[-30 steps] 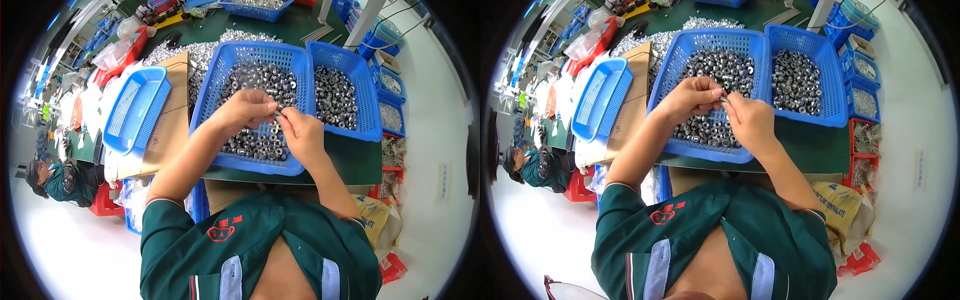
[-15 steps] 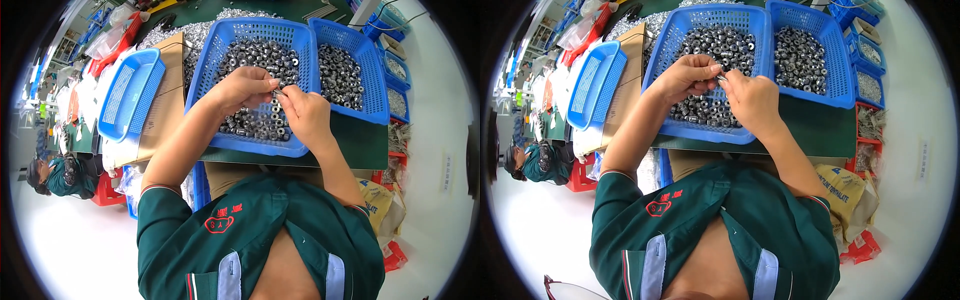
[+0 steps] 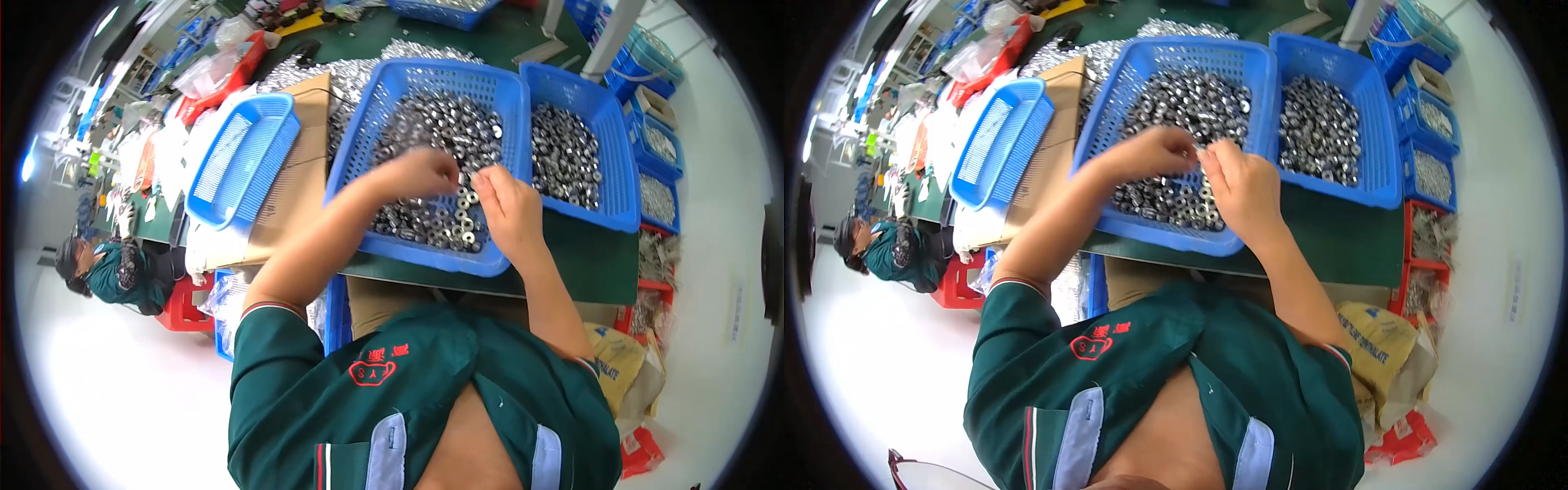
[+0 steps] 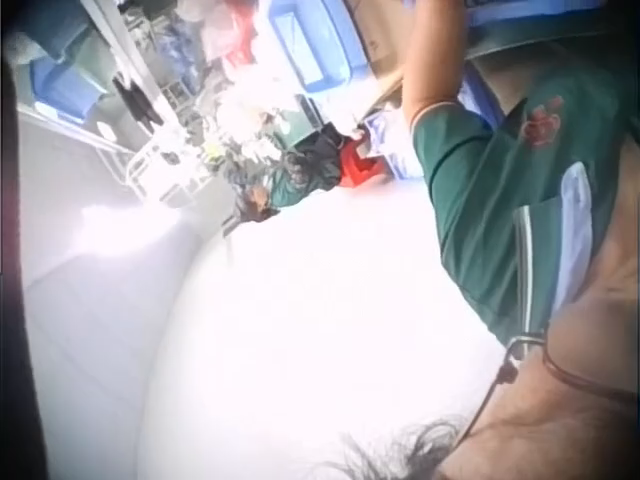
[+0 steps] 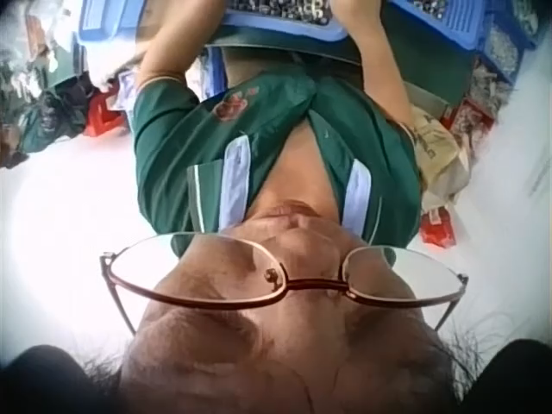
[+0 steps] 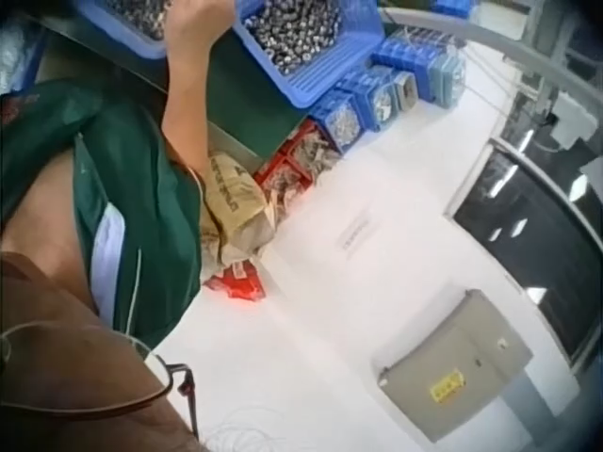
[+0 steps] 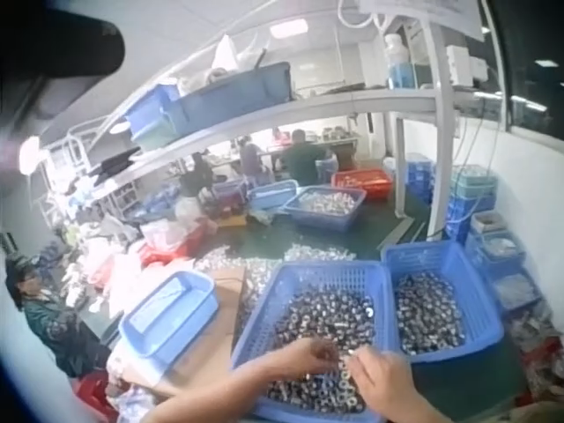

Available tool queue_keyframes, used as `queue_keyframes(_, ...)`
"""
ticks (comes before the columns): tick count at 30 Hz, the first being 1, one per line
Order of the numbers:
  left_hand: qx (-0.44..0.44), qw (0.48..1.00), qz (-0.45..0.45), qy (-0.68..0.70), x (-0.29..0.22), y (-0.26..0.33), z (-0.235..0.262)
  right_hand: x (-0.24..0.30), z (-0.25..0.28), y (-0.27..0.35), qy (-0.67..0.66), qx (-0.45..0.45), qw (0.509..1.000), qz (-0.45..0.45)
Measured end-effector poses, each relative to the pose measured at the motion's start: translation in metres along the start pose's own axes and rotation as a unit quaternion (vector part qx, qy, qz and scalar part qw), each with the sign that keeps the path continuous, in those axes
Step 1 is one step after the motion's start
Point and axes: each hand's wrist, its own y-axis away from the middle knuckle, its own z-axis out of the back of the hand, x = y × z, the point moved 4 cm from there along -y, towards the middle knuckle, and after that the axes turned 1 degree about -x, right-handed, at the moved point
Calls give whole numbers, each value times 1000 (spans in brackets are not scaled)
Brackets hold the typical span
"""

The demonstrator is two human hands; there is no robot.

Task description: Sorting and inspecting small metal hardware rings at a workbench.

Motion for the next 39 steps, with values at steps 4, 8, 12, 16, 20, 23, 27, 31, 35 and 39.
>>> queue_keyframes(4, 67, 932, 86, -347, 0, -5, -35, -5, 3, 4, 2, -1, 1000, 6)
queue_keyframes(8, 129, 905, 117, -387, 1, -8, -53, -2, 4, 8, 9, 13, 1000, -14)
queue_keyframes(12, 142, 903, 102, -393, -10, -3, -52, -1, 3, 6, 5, 19, 1000, -18)
queue_keyframes(16, 162, 903, 93, -386, -11, -7, -45, 0, 3, 2, 0, 25, 999, -27)
queue_keyframes(20, 131, 928, 78, -341, -2, -8, -42, -2, 3, 2, -19, 33, 999, -33)
queue_keyframes(23, 109, 940, 52, -318, 2, -10, -48, -1, 3, 1, -18, 17, 999, -34)
queue_keyframes(27, 101, 962, 33, -253, 6, -13, -52, -1, 3, 2, -18, 8, 999, -28)
queue_keyframes(31, 115, 958, 31, -260, 4, -14, -54, -2, 2, 4, -20, 12, 999, -36)
queue_keyframes(35, 49, 983, 53, -167, 9, -15, -42, 0, 5, 3, -15, 10, 999, -37)
queue_keyframes(39, -3, 987, 66, 145, 3, -11, -13, 0, 3, 3, -20, 15, 999, -39)
